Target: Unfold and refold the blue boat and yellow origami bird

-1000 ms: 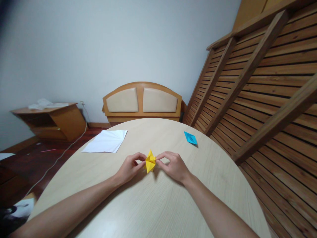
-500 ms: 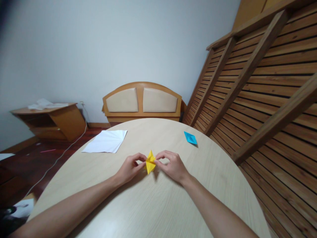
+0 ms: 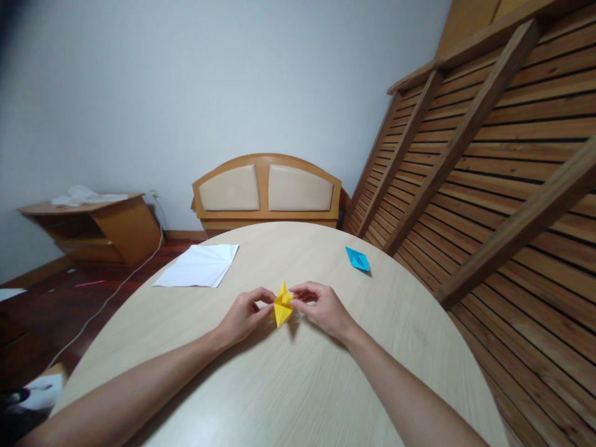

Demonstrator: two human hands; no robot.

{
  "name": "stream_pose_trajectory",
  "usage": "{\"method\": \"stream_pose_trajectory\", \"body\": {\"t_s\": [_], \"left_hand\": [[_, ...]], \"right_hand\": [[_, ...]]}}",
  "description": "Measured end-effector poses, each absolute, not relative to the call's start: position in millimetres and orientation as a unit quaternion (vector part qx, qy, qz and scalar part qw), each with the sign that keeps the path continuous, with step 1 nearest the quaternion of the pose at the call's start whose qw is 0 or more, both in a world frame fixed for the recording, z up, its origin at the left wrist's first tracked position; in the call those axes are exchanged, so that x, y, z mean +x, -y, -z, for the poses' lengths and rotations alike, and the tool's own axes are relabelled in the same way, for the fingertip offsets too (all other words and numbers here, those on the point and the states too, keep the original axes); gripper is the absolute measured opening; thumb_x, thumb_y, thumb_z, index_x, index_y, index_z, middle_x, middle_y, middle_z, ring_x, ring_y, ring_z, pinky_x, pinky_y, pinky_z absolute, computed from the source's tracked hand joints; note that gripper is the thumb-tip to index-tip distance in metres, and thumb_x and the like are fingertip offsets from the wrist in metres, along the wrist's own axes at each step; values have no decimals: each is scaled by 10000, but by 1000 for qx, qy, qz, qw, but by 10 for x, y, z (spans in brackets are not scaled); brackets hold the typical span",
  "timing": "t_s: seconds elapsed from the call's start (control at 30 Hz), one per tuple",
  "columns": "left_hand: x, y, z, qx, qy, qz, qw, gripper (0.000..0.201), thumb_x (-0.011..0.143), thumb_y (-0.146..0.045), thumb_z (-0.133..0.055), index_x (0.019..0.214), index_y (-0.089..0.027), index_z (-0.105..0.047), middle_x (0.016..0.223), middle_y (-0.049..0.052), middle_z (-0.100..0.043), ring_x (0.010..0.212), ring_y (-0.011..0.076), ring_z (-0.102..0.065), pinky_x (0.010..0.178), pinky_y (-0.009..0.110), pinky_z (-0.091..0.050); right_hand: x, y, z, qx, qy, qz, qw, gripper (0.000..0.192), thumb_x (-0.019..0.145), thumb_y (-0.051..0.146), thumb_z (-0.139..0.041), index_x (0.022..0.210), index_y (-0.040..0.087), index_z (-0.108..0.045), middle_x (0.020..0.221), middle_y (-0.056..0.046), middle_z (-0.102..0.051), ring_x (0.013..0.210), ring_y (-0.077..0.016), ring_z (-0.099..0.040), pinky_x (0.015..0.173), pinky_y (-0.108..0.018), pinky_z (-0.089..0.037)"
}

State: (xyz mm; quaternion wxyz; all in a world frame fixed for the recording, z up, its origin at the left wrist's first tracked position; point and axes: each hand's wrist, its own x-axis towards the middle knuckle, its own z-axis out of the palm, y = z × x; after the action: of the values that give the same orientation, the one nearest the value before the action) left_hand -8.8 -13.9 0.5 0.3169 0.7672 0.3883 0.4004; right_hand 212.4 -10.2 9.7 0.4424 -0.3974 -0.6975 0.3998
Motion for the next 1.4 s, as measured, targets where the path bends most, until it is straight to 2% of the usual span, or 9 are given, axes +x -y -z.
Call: {"method": "stream_pose_trajectory", "body": {"t_s": [0.17, 0.4, 0.73, 0.87, 1.1, 1.27, 1.4], "left_hand": [[-81, 148, -14, 765, -394, -396, 320, 173, 860, -269, -571, 925, -160, -688, 902, 56, -736, 810, 163, -673, 607, 212, -517], [-69, 166, -52, 762, -393, -394, 330, 170, 857, -266, -581, 935, -159, -688, 911, 62, -738, 822, 170, -679, 580, 208, -509], [-71, 146, -25, 748, -401, -403, 341, 165, 841, -207, -590, 964, -155, -688, 934, 66, -734, 837, 164, -670, 598, 210, -490], [-63, 153, -35, 746, -398, -404, 350, 162, 849, -232, -601, 959, -155, -691, 933, 65, -734, 840, 165, -675, 592, 207, -490], [-44, 161, -54, 729, -397, -407, 381, 183, 846, -254, -620, 981, -150, -686, 966, 82, -743, 861, 184, -694, 628, 236, -516], [-49, 157, -44, 722, -389, -415, 394, 259, 849, -292, -637, 1060, -147, -680, 991, 101, -758, 883, 208, -715, 672, 272, -546], [-55, 174, -57, 737, -383, -404, 383, 319, 862, -279, -622, 1148, -153, -687, 1011, 103, -764, 873, 209, -722, 684, 273, -548]], "right_hand": [[2095, 111, -104, -389, 678, -445, 437, 304, 767, 421, -755, 918, 156, -742, 910, -86, -763, 818, -205, -707, 781, -346, -563], [2071, 148, -153, -394, 701, -393, 446, 250, 826, 411, -694, 835, 162, -710, 818, -56, -734, 764, -183, -678, 738, -317, -550], [2085, 129, -138, -382, 684, -427, 451, 380, 899, 511, -581, 869, 165, -736, 804, -52, -726, 778, -186, -676, 753, -320, -546], [2082, 134, -119, -390, 687, -421, 446, 307, 855, 459, -657, 911, 165, -722, 867, -59, -738, 809, -187, -685, 766, -318, -550], [2040, 166, -141, -406, 709, -361, 449, 207, 876, 367, -631, 855, 170, -690, 818, -40, -725, 752, -174, -676, 702, -291, -551], [1993, 212, -183, -425, 710, -251, 503, 150, 868, 321, -653, 888, 197, -737, 883, -59, -746, 822, -205, -690, 780, -340, -555], [1974, 237, -181, -416, 716, -207, 521, 115, 868, 291, -669, 887, 224, -761, 898, -59, -756, 848, -222, -695, 800, -366, -550]]}}
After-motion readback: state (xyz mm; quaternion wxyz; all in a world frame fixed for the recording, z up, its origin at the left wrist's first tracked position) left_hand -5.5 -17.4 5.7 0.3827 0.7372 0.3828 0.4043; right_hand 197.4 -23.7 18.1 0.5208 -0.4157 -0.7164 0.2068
